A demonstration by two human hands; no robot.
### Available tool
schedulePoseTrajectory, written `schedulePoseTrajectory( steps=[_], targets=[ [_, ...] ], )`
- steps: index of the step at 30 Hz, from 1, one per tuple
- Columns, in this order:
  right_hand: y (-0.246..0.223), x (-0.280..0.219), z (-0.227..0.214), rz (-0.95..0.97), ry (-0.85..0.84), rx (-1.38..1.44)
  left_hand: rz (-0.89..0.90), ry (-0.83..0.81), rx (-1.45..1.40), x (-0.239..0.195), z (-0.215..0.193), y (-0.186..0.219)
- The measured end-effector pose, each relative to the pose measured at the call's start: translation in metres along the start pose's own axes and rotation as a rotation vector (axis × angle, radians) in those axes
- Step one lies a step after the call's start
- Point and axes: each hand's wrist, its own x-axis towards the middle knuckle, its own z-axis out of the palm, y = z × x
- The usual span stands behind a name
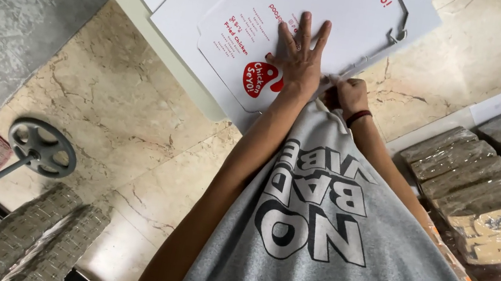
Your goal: Punching out pre-cut cardboard shapes from their waste frames for food packaging.
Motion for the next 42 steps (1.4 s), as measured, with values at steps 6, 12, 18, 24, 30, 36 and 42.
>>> schedulePoseTrajectory(
  steps=[6, 12, 18, 24, 30, 36, 42],
  targets=[
    [-0.033, -0.04, 0.019, -0.08, -0.009, -0.454, -0.012, 0.012, 0.04, 0.002, 0.002, 0.001],
    [-0.006, -0.011, 0.006, -0.048, -0.082, -0.034, -0.031, 0.074, -0.017, 0.008, 0.007, 0.0],
    [0.011, 0.014, -0.007, -0.563, 0.092, -0.787, -0.034, 0.056, 0.066, 0.007, 0.004, 0.004],
    [0.009, -0.028, -0.001, 0.079, -0.084, 0.047, -0.037, 0.042, 0.038, -0.002, 0.012, 0.007],
    [-0.007, -0.041, 0.009, -0.259, -0.206, -0.135, -0.022, -0.115, -0.058, -0.013, -0.037, -0.004],
    [0.017, 0.0, -0.03, -0.07, -0.147, -0.145, 0.209, 0.128, -0.443, -0.054, -0.006, -0.055],
    [-0.079, -0.014, -0.098, 0.133, -0.39, -0.872, -0.23, 0.74, -0.68, -0.118, 0.079, -0.133]
  ],
)
